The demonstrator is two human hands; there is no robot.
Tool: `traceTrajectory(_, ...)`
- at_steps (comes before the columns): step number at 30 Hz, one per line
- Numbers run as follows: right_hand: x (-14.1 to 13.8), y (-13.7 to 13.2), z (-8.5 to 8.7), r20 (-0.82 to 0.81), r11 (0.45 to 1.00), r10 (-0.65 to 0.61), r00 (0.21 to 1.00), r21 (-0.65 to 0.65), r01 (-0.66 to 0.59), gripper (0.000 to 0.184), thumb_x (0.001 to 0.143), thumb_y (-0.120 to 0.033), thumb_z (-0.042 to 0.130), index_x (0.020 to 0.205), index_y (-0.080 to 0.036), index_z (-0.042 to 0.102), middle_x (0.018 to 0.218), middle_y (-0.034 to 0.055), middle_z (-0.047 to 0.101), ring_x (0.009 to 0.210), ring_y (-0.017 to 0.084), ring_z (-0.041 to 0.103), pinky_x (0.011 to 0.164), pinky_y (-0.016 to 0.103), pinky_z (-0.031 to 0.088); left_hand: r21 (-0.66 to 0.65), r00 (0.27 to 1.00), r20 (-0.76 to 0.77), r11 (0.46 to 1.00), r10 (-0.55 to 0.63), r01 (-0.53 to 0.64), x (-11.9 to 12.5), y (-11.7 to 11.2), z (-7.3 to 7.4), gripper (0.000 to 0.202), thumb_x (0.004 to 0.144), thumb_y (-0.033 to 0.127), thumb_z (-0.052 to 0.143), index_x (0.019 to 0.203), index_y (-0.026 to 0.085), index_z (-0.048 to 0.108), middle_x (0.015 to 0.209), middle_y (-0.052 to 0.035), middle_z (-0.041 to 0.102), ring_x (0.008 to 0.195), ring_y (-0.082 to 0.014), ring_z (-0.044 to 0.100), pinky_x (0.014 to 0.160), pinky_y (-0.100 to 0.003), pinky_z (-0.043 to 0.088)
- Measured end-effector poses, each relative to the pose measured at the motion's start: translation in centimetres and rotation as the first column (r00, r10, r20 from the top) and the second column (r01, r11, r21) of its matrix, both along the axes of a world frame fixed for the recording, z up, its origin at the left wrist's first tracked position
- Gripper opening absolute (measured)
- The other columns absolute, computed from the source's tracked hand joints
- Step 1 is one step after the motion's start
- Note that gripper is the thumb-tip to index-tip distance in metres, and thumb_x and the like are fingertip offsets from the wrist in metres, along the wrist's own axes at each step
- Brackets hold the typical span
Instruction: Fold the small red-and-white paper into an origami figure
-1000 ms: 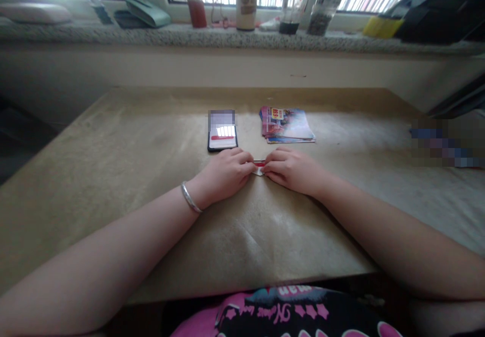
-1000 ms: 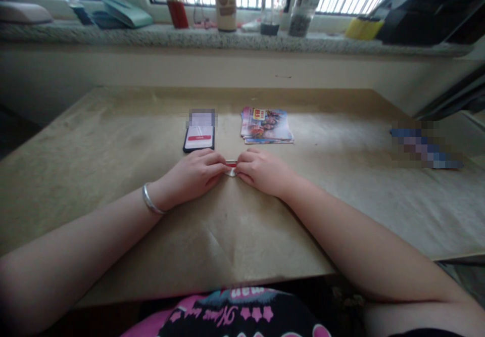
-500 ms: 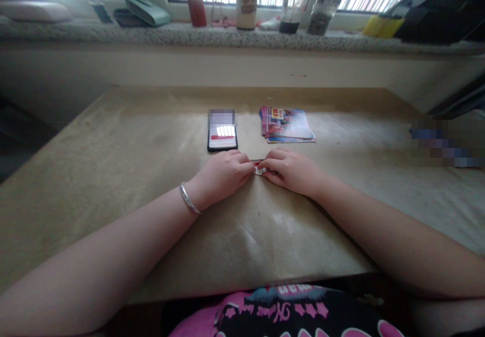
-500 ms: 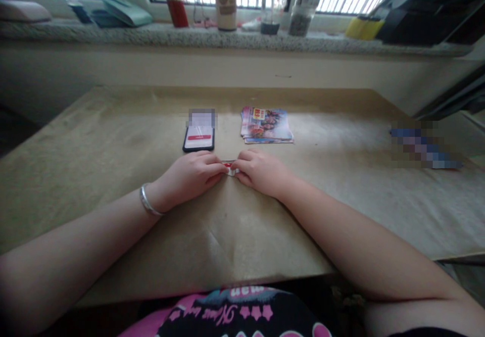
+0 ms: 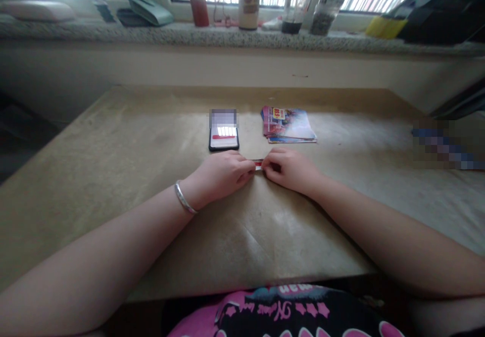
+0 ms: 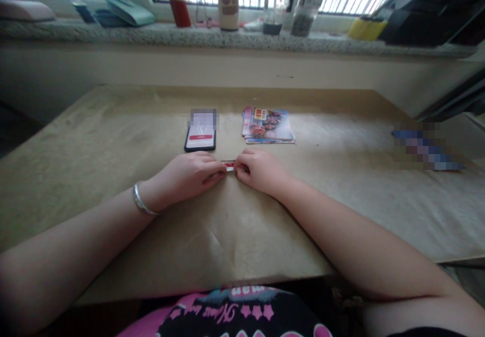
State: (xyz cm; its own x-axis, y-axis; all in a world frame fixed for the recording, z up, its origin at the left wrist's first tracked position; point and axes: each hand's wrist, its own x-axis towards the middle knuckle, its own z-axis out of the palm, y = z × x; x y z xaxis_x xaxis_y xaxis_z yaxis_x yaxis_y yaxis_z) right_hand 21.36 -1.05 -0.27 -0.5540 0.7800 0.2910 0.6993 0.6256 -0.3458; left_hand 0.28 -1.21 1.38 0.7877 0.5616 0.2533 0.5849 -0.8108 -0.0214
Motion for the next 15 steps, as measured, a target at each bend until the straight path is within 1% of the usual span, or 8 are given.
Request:
traceTrajectory(4, 0.0, 0.3, -0.2, -0.035, 0.999, -0.011, 0.999, -0.045, 0.01, 0.011, 0.078, -0.018, 0.053, 0.076, -0.016, 0.064, 0.074, 0.0037, 0.058, 0.068, 0.014, 0.052, 0.064, 0.025, 0.039, 0.031, 0.998, 0.018, 0.998, -0.059, 0.058, -0.5, 0.3, -0.2, 0.021, 0.088, 0.024, 0.051, 0.104, 0.021, 0.065, 0.087, -0.0015, 0.069, 0.078, -0.016, 0.062, 0.068, -0.026, 0.047)
traceTrajectory(6, 0.0, 0.4, -0.1, -0.031, 0.999, -0.014, 0.999, -0.048, 0.013, 0.012, 0.079, -0.017, 0.052, 0.077, -0.016, 0.064, 0.075, 0.0042, 0.059, 0.071, 0.015, 0.052, 0.066, 0.025, 0.039, 0.059, 0.997, 0.036, 0.996, -0.075, 0.073, -0.5, 0.4, -0.4, 0.023, 0.088, 0.024, 0.051, 0.107, 0.022, 0.064, 0.089, -0.0009, 0.07, 0.079, -0.0155, 0.062, 0.068, -0.025, 0.046)
traceTrajectory(8, -0.1, 0.4, -0.1, -0.022, 0.999, -0.021, 1.0, -0.049, 0.02, 0.012, 0.08, -0.017, 0.051, 0.077, -0.016, 0.063, 0.075, 0.0046, 0.059, 0.072, 0.015, 0.053, 0.068, 0.026, 0.039, 0.087, 0.996, 0.067, 0.995, -0.055, 0.049, -0.4, 0.5, -0.8, 0.021, 0.09, 0.024, 0.049, 0.103, 0.023, 0.066, 0.088, -0.0004, 0.07, 0.079, -0.0148, 0.062, 0.066, -0.024, 0.044)
traceTrajectory(10, -0.1, 0.4, -0.1, -0.019, 0.998, -0.024, 1.0, -0.051, 0.023, 0.012, 0.08, -0.017, 0.051, 0.077, -0.016, 0.063, 0.076, 0.0049, 0.059, 0.073, 0.016, 0.053, 0.069, 0.027, 0.04, 0.106, 0.996, 0.092, 0.994, -0.009, -0.001, 0.0, 0.6, -1.1, 0.019, 0.091, 0.025, 0.049, 0.094, 0.022, 0.067, 0.081, 0.0, 0.069, 0.076, -0.0144, 0.061, 0.063, -0.024, 0.042)
traceTrajectory(13, -0.1, 0.3, -0.1, -0.024, 0.999, -0.014, 1.0, -0.049, 0.013, 0.012, 0.08, -0.017, 0.05, 0.078, -0.016, 0.062, 0.077, 0.0051, 0.059, 0.074, 0.016, 0.053, 0.069, 0.027, 0.04, 0.097, 0.994, 0.102, 0.993, 0.05, -0.06, 0.6, 0.8, -1.3, 0.023, 0.091, 0.031, 0.049, 0.082, 0.02, 0.067, 0.076, -0.001, 0.066, 0.072, -0.0146, 0.059, 0.059, -0.024, 0.039)
traceTrajectory(15, -0.1, 0.3, -0.1, -0.033, 0.999, -0.003, 0.999, -0.05, 0.002, 0.011, 0.079, -0.017, 0.051, 0.077, -0.016, 0.061, 0.076, 0.0047, 0.058, 0.073, 0.016, 0.053, 0.068, 0.027, 0.04, 0.088, 0.992, 0.102, 0.993, 0.072, -0.081, 0.8, 0.8, -1.2, 0.024, 0.091, 0.033, 0.05, 0.08, 0.019, 0.067, 0.075, -0.0016, 0.065, 0.071, -0.0145, 0.058, 0.058, -0.025, 0.038)
